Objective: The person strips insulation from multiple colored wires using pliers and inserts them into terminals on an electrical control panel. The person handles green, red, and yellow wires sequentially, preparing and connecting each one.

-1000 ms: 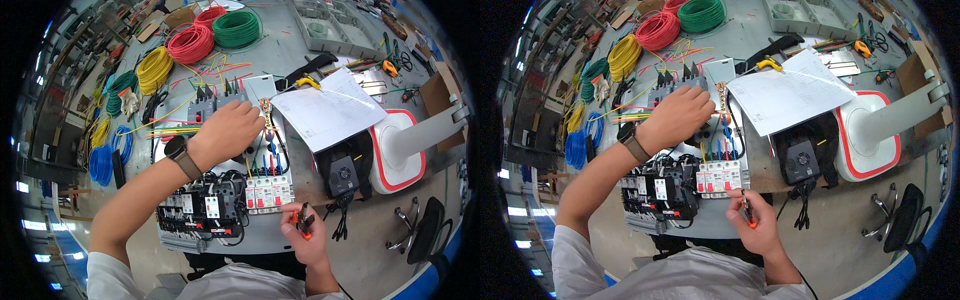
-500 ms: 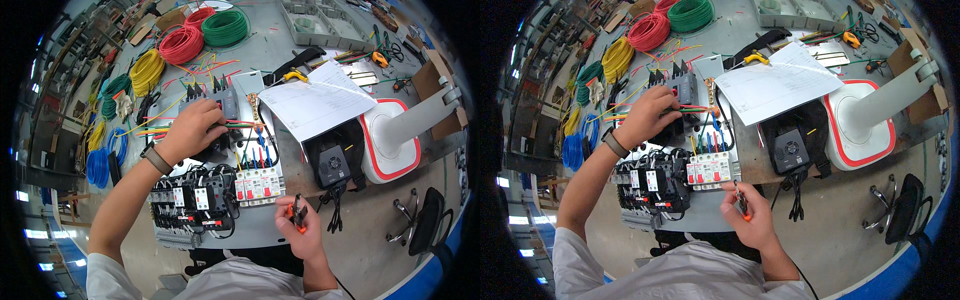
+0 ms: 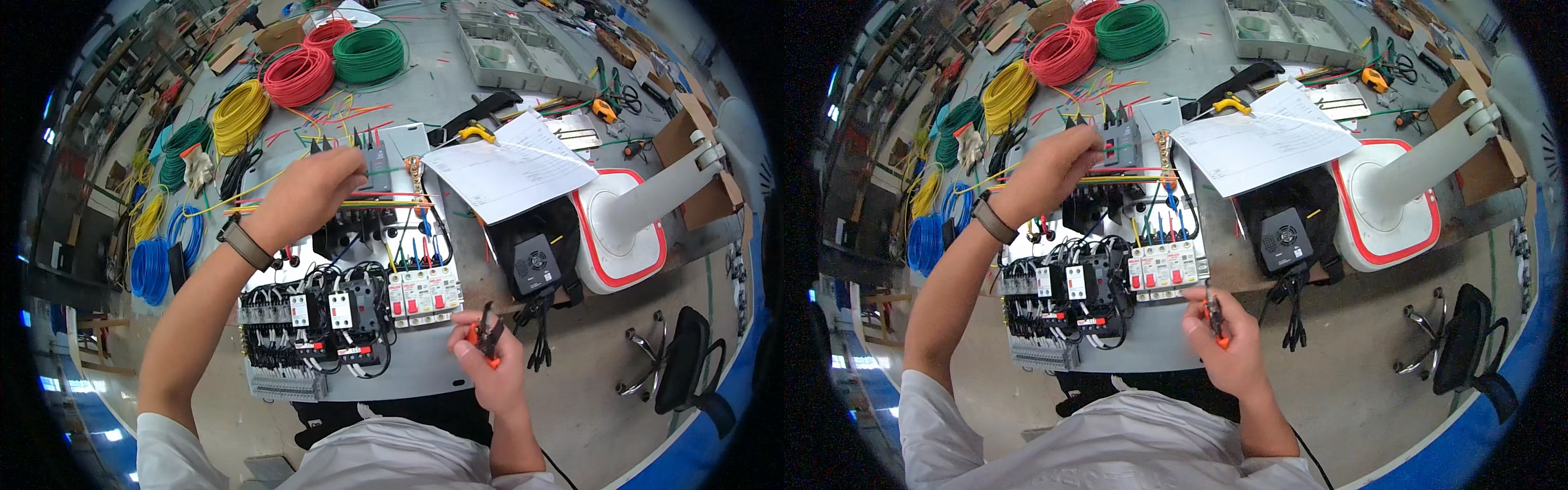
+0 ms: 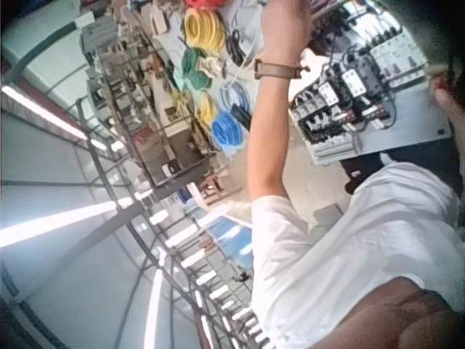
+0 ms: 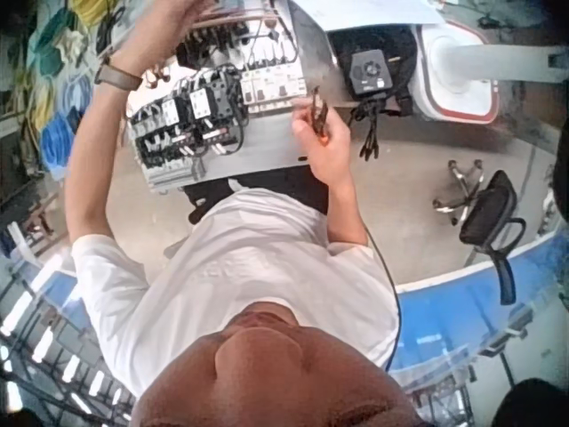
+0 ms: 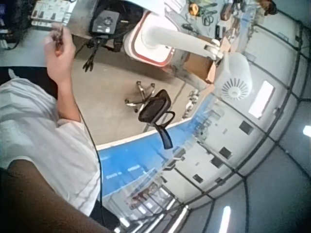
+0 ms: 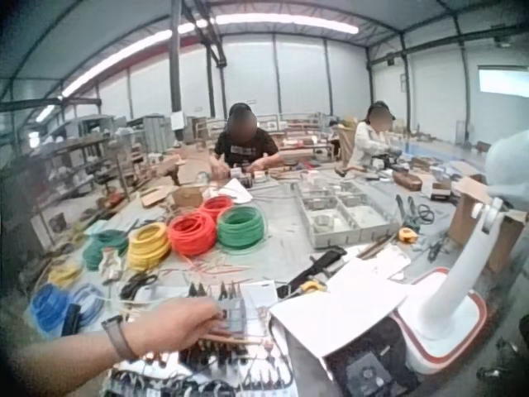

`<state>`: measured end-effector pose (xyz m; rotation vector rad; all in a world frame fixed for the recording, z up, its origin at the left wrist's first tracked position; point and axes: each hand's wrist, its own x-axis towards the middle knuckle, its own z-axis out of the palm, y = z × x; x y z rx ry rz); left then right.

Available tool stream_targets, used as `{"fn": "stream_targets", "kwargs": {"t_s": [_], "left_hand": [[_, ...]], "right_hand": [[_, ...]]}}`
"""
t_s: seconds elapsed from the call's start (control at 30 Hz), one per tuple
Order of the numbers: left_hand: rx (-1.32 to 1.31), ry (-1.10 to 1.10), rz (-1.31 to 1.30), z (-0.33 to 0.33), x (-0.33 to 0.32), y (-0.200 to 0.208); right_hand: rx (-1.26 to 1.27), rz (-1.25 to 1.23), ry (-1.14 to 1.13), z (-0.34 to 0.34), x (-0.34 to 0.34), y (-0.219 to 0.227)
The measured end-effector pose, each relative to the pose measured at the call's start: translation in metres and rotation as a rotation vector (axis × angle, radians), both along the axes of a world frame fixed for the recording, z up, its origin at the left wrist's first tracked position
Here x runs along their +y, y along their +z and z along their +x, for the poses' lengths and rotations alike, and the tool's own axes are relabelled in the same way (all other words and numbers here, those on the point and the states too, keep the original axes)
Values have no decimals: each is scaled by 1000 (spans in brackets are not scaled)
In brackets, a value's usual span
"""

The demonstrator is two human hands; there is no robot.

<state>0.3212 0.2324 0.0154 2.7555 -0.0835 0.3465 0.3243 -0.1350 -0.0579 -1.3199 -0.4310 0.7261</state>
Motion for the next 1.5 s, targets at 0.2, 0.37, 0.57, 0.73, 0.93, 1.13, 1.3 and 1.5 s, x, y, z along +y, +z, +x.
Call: {"fn": "stream_targets", "kwargs": {"t_s": [0.2,0.37,0.57,0.73,0.93,1.13,1.3,1.5], "left_hand": [[-258,13,115,-54,-17,67],[-94,193,-176,-137,-68,84],[9,349,-655,-229,-137,59],[74,401,-1020,-269,-185,46],[-61,343,-990,-289,-204,32],[-143,327,-921,-288,-207,16],[-151,341,-824,-286,-210,12],[-142,336,-766,-284,-211,16]], "right_hand": [[13,101,-59,-5,3,-2],[30,84,-7,-21,0,14],[-265,-160,138,-53,5,33],[-708,-129,282,-81,9,37],[-775,-135,285,-108,9,32],[-784,-116,275,-113,11,24],[-844,-140,314,-109,10,26],[-828,-124,311,-109,6,23]]}}
